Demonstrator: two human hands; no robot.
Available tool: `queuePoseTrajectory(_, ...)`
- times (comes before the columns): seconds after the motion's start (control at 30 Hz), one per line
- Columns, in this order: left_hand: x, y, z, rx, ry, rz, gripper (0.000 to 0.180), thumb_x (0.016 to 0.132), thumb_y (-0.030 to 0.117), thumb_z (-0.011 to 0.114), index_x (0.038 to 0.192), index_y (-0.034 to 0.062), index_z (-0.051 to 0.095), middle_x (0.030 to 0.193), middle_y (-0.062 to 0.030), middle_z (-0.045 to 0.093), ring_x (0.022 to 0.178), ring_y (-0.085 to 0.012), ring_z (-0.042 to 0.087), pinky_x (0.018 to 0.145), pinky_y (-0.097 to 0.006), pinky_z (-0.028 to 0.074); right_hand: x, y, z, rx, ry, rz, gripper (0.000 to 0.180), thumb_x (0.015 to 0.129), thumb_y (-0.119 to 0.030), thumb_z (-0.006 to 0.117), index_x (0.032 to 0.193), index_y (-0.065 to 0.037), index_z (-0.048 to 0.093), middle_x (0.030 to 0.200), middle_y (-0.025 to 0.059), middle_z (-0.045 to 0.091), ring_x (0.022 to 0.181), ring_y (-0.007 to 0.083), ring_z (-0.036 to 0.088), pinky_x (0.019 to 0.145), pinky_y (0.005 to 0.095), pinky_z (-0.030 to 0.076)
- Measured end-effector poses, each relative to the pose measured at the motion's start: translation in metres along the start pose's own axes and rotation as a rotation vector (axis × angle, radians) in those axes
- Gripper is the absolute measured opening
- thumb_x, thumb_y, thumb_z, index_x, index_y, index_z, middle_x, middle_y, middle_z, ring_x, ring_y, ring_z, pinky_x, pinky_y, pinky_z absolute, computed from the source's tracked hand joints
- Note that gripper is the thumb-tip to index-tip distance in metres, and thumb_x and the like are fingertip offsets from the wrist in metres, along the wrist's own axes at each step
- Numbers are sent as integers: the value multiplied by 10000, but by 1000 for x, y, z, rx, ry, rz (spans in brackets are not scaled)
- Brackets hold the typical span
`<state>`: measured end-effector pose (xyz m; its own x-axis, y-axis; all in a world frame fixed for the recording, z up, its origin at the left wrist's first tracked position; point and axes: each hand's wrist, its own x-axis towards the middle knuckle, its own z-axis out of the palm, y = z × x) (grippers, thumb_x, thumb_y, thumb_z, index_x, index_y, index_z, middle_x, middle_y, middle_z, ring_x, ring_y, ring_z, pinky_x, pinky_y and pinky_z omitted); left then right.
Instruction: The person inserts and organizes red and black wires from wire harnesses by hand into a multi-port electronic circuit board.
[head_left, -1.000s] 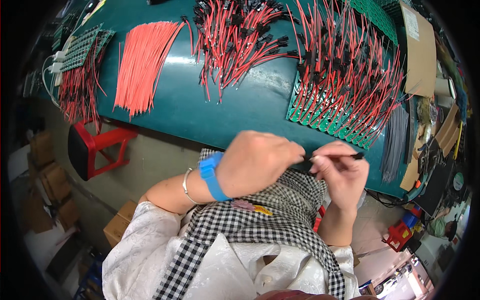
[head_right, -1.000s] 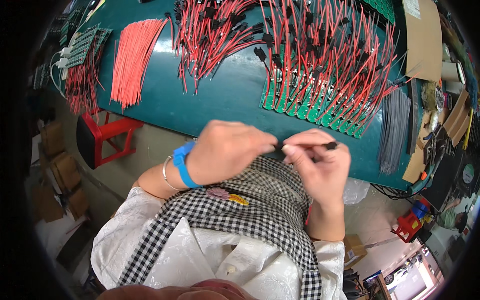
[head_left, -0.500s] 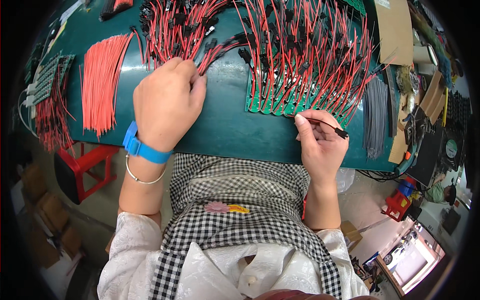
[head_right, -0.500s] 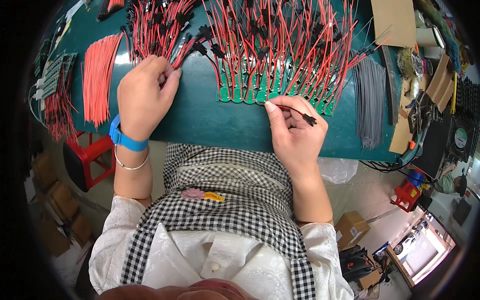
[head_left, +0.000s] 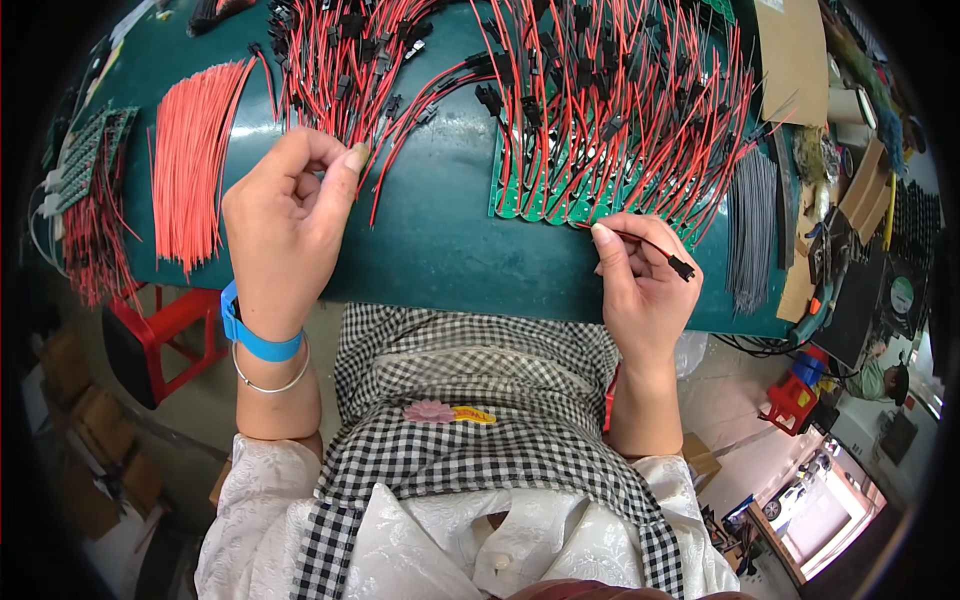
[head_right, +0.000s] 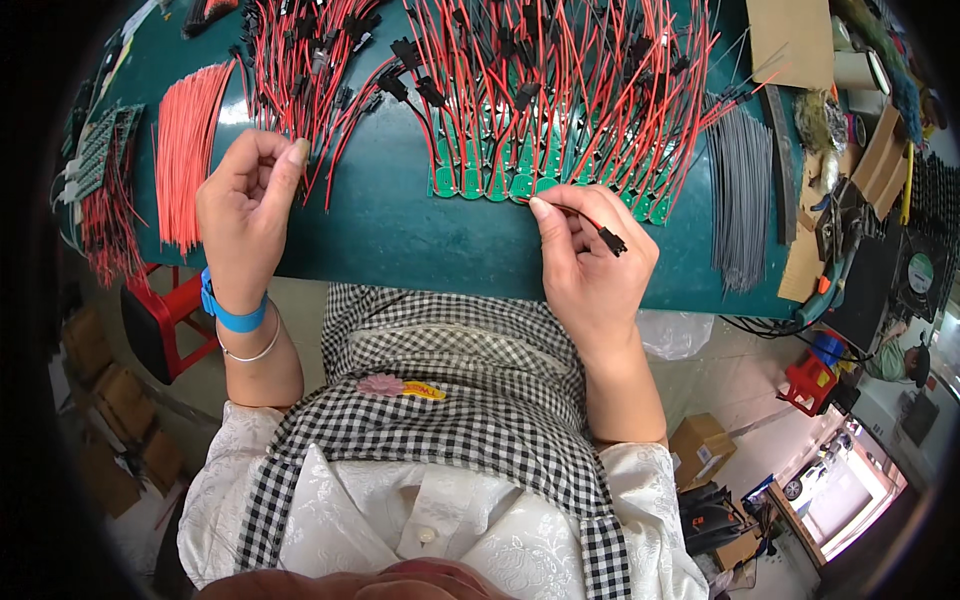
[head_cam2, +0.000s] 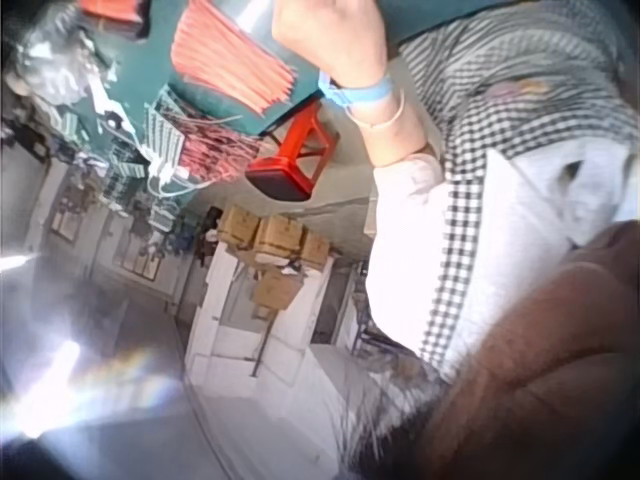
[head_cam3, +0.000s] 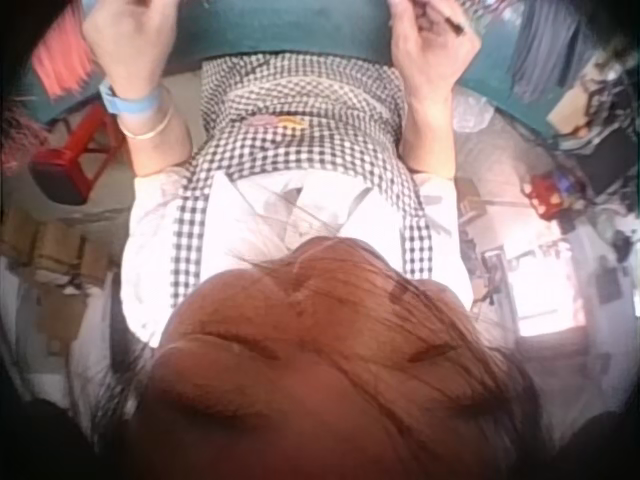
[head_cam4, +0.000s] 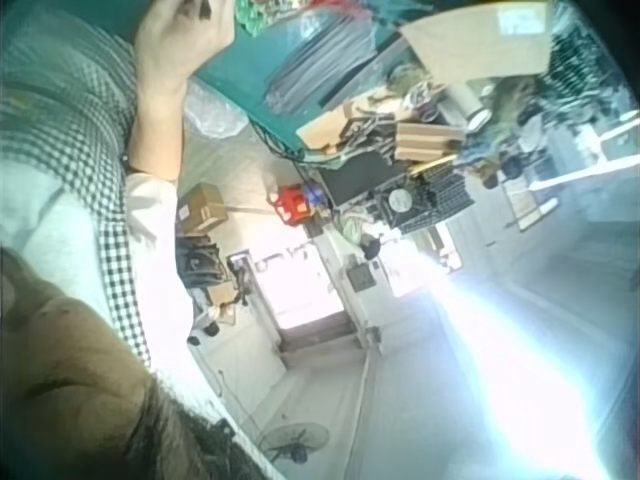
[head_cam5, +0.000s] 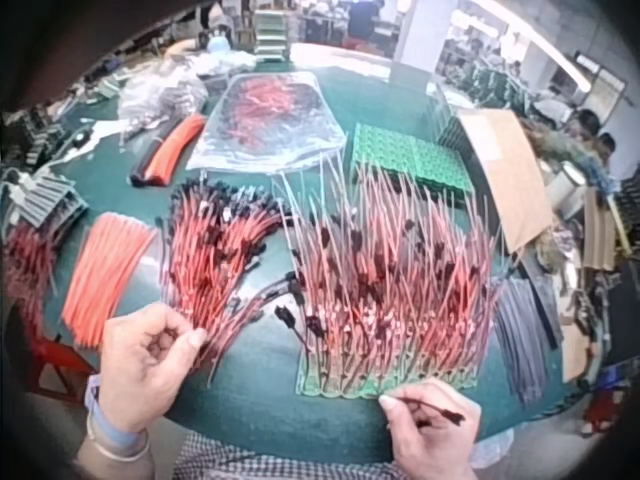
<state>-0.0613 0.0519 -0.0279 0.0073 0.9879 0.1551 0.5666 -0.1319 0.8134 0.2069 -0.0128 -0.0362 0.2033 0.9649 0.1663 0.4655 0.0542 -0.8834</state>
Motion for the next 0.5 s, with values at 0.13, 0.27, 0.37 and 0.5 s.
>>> queuePoseTrajectory(0.13, -3, 3, -2, -353, -19, -118, 99, 947, 62, 631, 892, -3, 580, 789, -47, 698, 514, -28, 436, 461, -179, 320, 0, 1, -2, -15, -8, 5, 67, 839, 58, 710, 884, 36, 666, 770, 49, 619, 620, 51, 567, 515, 188, 460)
queuePoseTrajectory(0.27, -4, 10, -4, -558, -61, -129, 101, 983, 89, 581, 929, 8, 553, 855, -112, 718, 540, -52, 526, 477, -183, 395, 7, 1, -6, -150, -57, -88, 93, 804, 55, 718, 859, 12, 656, 727, 80, 613, 597, 156, 587, 536, 260, 463)
queuePoseTrajectory(0.37, -6, 13, -8, -696, -61, -133, 122, 990, 112, 571, 939, 5, 546, 886, -161, 715, 583, -95, 601, 510, -208, 470, 15, -5, -7, -206, -93, -140, 95, 788, 47, 717, 835, 0, 649, 727, 104, 622, 596, 229, 602, 548, 305, 476)
queuePoseTrajectory(0.5, -9, 11, -11, -820, -56, -82, 121, 973, 88, 590, 944, -16, 537, 908, -198, 703, 614, -136, 624, 552, -232, 508, 22, -19, -8, -369, -155, -188, 85, 790, -2, 716, 805, -12, 633, 747, 126, 644, 616, 281, 632, 546, 348, 491)
